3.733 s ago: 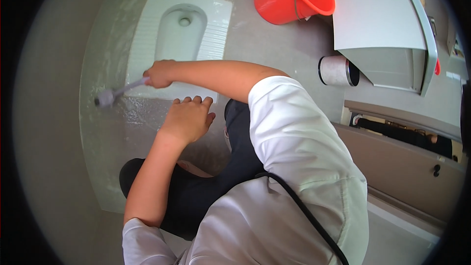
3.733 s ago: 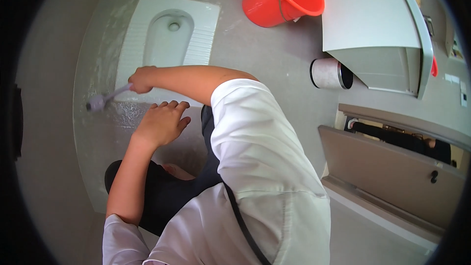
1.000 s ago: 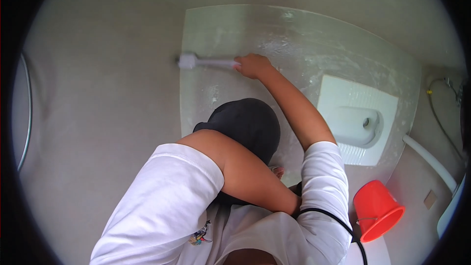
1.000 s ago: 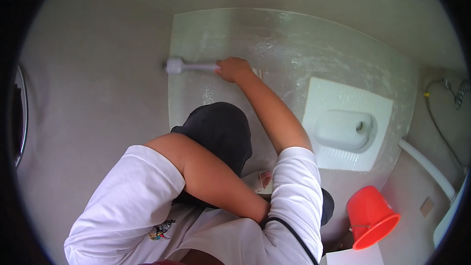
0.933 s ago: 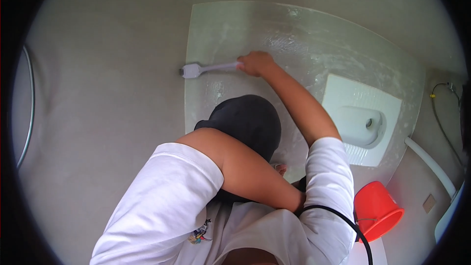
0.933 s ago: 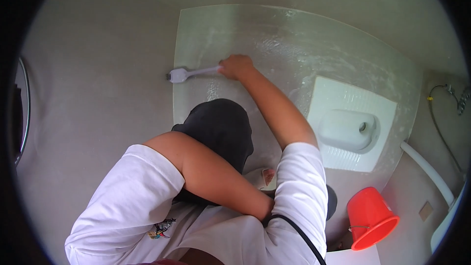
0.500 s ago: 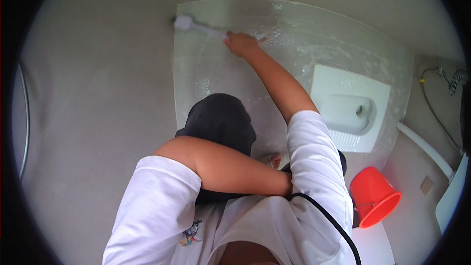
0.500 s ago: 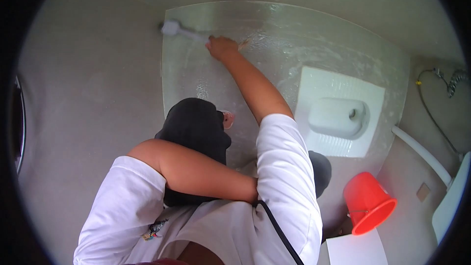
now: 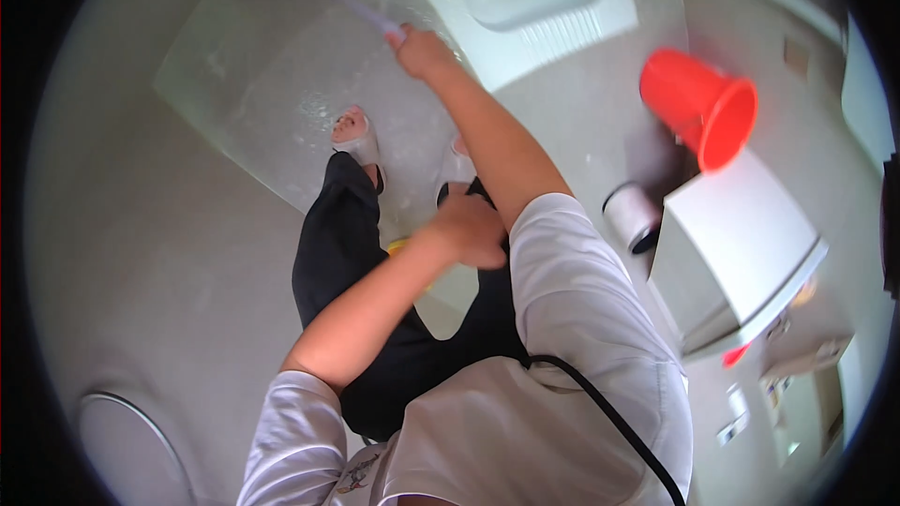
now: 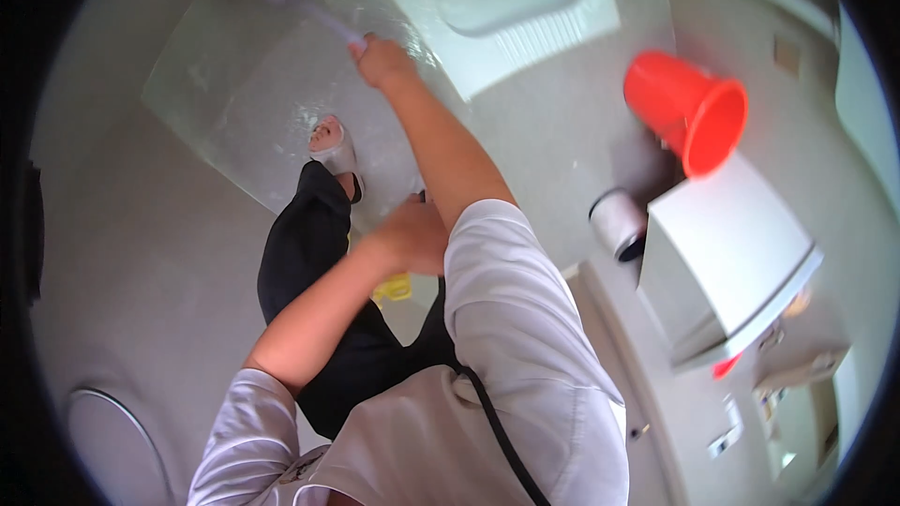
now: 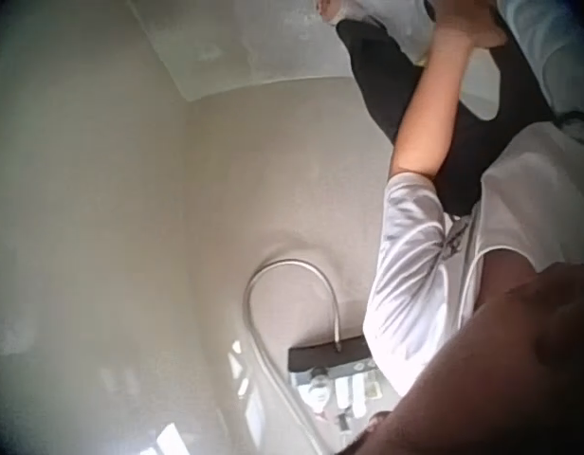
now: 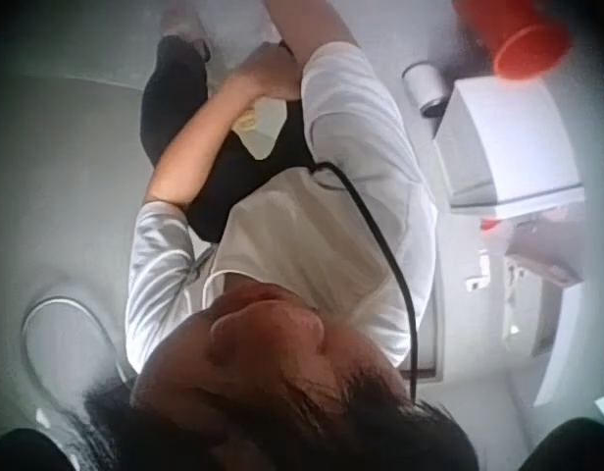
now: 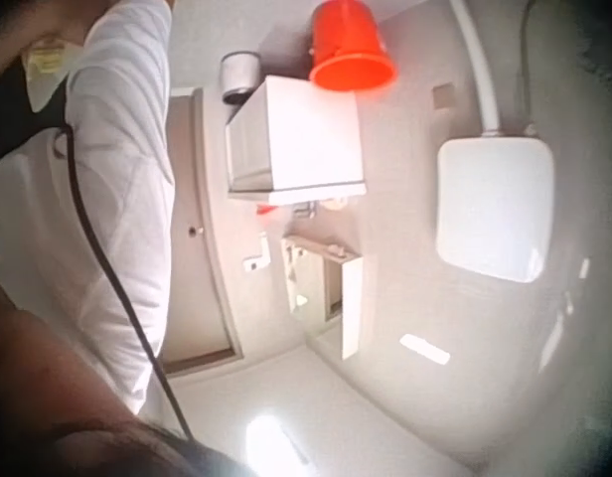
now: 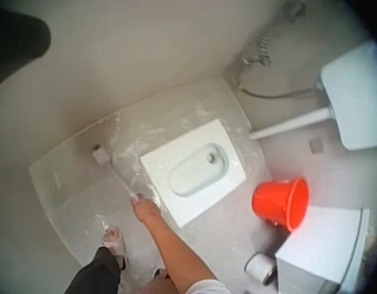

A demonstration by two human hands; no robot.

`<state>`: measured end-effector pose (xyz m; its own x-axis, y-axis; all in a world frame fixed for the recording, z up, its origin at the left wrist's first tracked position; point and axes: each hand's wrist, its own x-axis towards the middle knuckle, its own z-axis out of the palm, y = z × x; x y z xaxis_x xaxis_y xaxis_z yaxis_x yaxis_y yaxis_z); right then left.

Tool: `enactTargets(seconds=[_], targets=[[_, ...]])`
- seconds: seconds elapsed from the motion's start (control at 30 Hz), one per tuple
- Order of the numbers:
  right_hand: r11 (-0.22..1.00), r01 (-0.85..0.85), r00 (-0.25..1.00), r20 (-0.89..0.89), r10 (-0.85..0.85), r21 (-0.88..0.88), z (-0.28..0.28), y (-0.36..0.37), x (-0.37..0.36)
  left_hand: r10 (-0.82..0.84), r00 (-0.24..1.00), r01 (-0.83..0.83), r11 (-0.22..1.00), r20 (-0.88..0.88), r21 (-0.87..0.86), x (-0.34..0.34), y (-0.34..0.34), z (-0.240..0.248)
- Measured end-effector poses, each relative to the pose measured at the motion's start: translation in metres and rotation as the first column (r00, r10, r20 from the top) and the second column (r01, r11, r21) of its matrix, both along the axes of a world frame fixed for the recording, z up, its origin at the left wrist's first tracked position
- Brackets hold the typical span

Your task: Cleaning the bathroom floor and around the squat toilet using a brush and liquid cleaner.

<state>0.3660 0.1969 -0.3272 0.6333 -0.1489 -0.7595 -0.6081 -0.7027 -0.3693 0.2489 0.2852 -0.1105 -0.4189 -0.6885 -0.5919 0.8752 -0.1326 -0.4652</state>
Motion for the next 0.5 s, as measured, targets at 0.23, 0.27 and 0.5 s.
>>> enactTargets(seconds=[0.23,0.27,0.5], targets=[[0.99,0.121,0.974,-0.185,-0.133,-0.076,0.072,-0.094,-0.205,-0.271,0.423,0.624,0.779,0.864,-0.061,-0.1,0.055,-0.046],[0.97,0.221,0.946,-0.22,-0.24,-0.105,0.076,-0.107,-0.242,-0.294,0.407,0.668,0.741,0.865,-0.063,-0.1,0.051,-0.031],[0.398,0.845,0.347,-0.199,-0.917,-0.358,0.06,-0.153,-0.463,-0.512,-0.061,0.861,0.406,0.857,0.305,-0.1,0.047,0.018]])
